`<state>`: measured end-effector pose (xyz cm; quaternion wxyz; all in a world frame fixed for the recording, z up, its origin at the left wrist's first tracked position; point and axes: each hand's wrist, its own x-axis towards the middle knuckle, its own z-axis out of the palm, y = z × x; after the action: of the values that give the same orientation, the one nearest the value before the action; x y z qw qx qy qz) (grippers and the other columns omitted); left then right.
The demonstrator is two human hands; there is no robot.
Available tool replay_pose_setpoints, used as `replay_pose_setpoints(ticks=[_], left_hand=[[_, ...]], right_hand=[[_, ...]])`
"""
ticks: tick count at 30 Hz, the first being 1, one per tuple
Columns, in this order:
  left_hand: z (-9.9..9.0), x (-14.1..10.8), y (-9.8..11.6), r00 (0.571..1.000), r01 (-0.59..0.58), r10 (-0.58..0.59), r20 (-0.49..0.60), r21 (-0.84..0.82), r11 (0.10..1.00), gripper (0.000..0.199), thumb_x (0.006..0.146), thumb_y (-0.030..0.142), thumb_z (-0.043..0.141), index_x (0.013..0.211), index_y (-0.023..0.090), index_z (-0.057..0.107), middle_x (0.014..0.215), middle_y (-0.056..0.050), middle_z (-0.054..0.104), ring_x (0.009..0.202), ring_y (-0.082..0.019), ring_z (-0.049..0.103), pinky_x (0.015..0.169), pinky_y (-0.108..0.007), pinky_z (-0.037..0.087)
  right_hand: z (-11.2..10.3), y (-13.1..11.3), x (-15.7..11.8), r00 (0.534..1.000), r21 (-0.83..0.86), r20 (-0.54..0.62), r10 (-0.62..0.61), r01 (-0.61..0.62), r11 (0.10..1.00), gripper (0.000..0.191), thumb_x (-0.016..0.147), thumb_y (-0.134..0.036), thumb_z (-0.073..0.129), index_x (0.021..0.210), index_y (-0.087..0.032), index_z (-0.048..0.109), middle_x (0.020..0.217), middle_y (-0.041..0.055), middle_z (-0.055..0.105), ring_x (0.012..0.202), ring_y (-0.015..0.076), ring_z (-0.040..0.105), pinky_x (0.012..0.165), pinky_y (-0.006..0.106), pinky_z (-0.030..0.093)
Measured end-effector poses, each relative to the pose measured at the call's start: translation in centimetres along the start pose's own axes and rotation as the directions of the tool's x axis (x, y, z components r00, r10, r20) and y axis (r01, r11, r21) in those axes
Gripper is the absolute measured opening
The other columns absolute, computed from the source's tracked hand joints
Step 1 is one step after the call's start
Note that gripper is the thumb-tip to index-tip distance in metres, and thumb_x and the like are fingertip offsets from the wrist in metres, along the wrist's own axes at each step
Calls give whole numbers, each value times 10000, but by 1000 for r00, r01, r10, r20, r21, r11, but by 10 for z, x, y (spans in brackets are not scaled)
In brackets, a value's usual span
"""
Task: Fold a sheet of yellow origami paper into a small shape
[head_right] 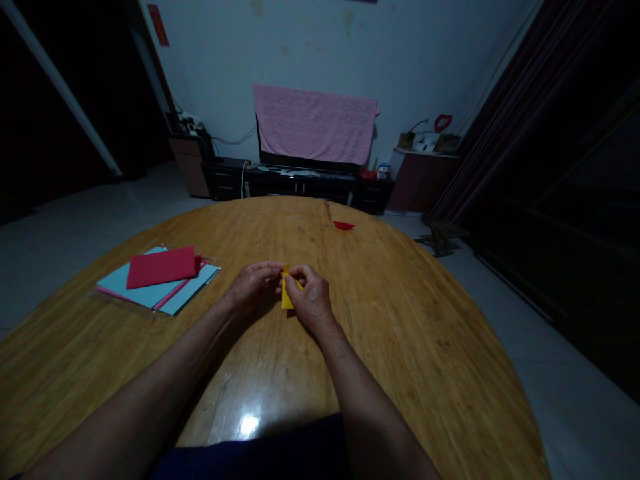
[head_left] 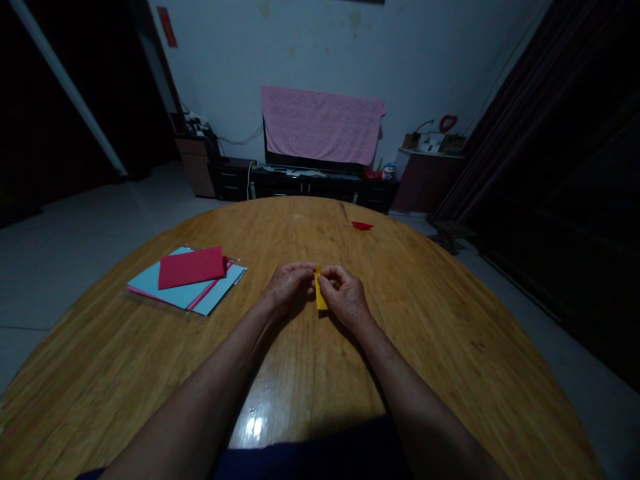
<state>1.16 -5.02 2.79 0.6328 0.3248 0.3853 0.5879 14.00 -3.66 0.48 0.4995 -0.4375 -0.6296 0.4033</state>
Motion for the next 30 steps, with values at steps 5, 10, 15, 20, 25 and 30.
replay_pose_setpoints(ticks=[5,10,15,20,25,30], left_hand=[[-5,3,2,998,22,-23,52,33,999,127,690,232,648,677,113,607,595,-29,588,490,-95,536,464,-207,406],[-7,4,2,999,21,-23,47,54,998,159,691,255,669,667,121,587,578,-15,576,482,-89,532,464,-200,415],[-6,3,2,998,34,-36,46,56,998,188,682,282,688,686,122,592,585,-13,583,485,-89,534,460,-196,413],[-2,1,2,998,41,-42,37,36,999,195,677,280,694,699,107,608,598,-19,593,491,-85,536,460,-188,407],[-3,1,0,997,48,-49,61,18,999,183,696,269,687,727,103,617,619,-31,607,507,-91,552,471,-189,420],[-7,3,-2,994,50,-50,93,-1,999,185,711,267,689,749,94,636,667,-51,627,544,-102,578,502,-201,455]], right_hand=[[4,-6,-3,998,129,25,49,-52,990,152,751,-355,606,797,-219,556,735,15,649,641,163,659,633,314,554],[3,-13,-4,1000,52,11,15,-15,999,123,767,-342,578,781,-221,562,689,13,648,619,171,660,582,289,539],[1,-15,-4,997,-41,12,-74,74,996,92,782,-318,558,812,-233,575,727,15,655,637,177,659,580,277,516],[-2,-11,-4,980,-221,36,-197,200,955,148,823,-264,497,934,-235,591,861,55,675,771,202,654,681,301,495],[-3,-10,-3,965,-363,34,-258,253,897,212,838,-228,463,1007,-216,591,866,76,678,798,219,644,712,315,466],[-3,-13,-3,960,-403,27,-278,265,876,171,857,-241,465,970,-209,589,854,75,682,773,210,646,705,303,461]])
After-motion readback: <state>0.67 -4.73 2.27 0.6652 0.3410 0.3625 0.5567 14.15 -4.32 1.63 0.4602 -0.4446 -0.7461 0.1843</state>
